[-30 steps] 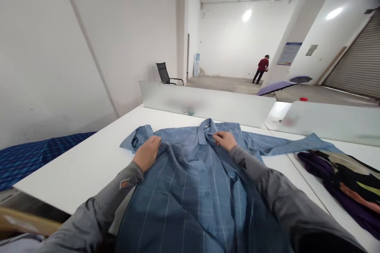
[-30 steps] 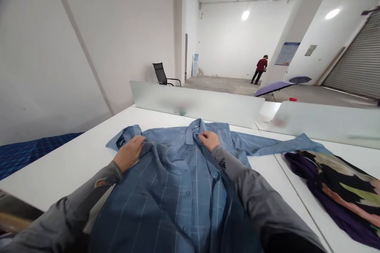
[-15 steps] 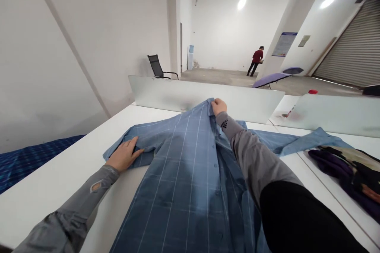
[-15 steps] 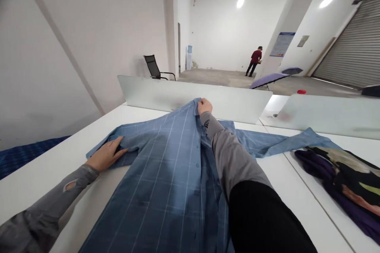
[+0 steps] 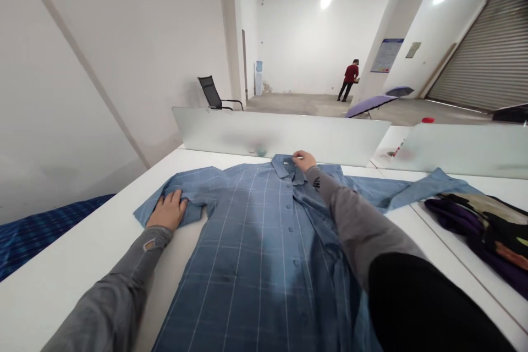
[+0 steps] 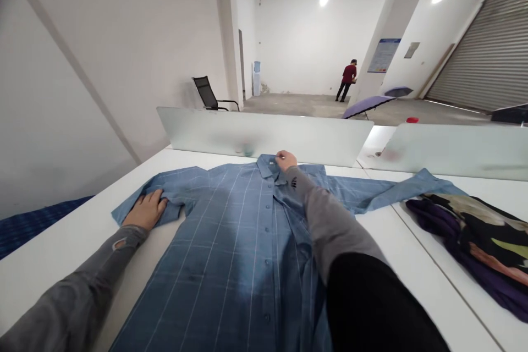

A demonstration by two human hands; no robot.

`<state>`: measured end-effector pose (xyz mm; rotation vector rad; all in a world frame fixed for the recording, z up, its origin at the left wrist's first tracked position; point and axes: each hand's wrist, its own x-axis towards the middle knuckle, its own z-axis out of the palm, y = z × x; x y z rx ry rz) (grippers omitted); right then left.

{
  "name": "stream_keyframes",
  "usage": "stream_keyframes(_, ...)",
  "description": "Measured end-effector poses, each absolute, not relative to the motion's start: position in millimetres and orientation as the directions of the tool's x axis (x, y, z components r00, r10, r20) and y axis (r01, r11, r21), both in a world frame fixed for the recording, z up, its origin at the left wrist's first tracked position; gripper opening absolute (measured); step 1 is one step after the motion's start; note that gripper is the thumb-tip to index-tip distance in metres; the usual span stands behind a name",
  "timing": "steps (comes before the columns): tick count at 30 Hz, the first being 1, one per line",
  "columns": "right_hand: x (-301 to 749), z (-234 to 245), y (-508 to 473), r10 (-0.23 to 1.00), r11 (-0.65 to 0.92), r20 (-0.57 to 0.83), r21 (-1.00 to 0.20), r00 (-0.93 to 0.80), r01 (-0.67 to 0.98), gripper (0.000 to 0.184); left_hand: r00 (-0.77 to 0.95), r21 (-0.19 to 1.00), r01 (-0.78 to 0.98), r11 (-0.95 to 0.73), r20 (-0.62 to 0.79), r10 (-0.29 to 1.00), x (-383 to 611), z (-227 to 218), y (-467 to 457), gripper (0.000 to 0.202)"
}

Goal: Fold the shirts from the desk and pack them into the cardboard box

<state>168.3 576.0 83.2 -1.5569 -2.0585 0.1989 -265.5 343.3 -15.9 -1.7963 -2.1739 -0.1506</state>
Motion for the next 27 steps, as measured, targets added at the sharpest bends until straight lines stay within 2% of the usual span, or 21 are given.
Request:
stream_keyframes(2,209.7,95.8,558.2,0.92,0.332,0.338,-0.397,-0.2,0.856,0.023,-0.296,-0.005,0.944,0.329,0.425,0.855,-257.4,-9.9,337.9,0.049)
stream_keyframes(4,257.3,97.2,528.5,0.922,0.33,0.318,-0.348,-0.22,0.878,0.019,-0.302,0.034,0.942,0.335,0.527,0.795,-246.6,0.2,331.1,0.051)
stream_keyframes(6,302.3,84.9,490.5,0.929,0.322,0.282,-0.302,-0.238,0.897,0.015,-0.197,0.016,0.973,0.232,0.59,0.783,-230.2,13.6,324.3,0.048)
stream_keyframes(8,337.2,62.0,452.3,0.928,0.339,0.253,-0.275,-0.273,0.9,0.024,-0.071,0.011,0.997,0.081,0.605,0.793,-203.9,27.2,318.0,0.046)
stream_keyframes(10,359.7,35.4,422.6,0.901,0.404,0.26,-0.215,-0.347,0.889,0.041,0.079,0.001,0.995,-0.096,0.558,0.826,-166.7,35.9,311.6,0.05)
stream_keyframes(12,372.4,13.4,406.3,0.868,0.445,0.292,-0.1,-0.401,0.89,0.048,0.22,-0.012,0.971,-0.239,0.439,0.871,-123.5,35.4,305.5,0.057)
stream_keyframes(14,380.1,0.7,402.3,0.864,0.402,0.324,0.019,-0.386,0.916,0.048,0.258,0.004,0.963,-0.271,0.288,0.922,-83.8,26.6,300.8,0.061)
stream_keyframes(16,386.1,-2.8,405.2,0.888,0.308,0.336,0.072,-0.314,0.949,0.047,0.227,0.024,0.972,-0.234,0.162,0.96,-55.1,16.0,299.5,0.06)
stream_keyframes(20,393.9,3.0,409.2,0.919,0.221,0.314,0.085,-0.237,0.972,0.048,0.163,0.016,0.986,-0.164,0.044,0.986,-27.3,16.7,308.0,0.06)
stream_keyframes(22,394.3,8.1,407.3,0.923,0.22,0.307,0.077,-0.233,0.972,0.047,0.143,-0.006,0.99,-0.142,0.038,0.989,-14.2,26.9,313.2,0.058)
stream_keyframes(24,392.7,16.7,406.0,0.939,0.211,0.269,0.032,-0.212,0.977,0.046,0.163,-0.004,0.987,-0.163,0.112,0.98,4.4,34.0,315.9,0.055)
stream_keyframes(27,385.3,39.6,410.6,0.977,0.167,0.146,-0.056,-0.157,0.984,0.039,0.234,0.064,0.964,-0.256,0.243,0.941,35.5,27.5,315.8,0.052)
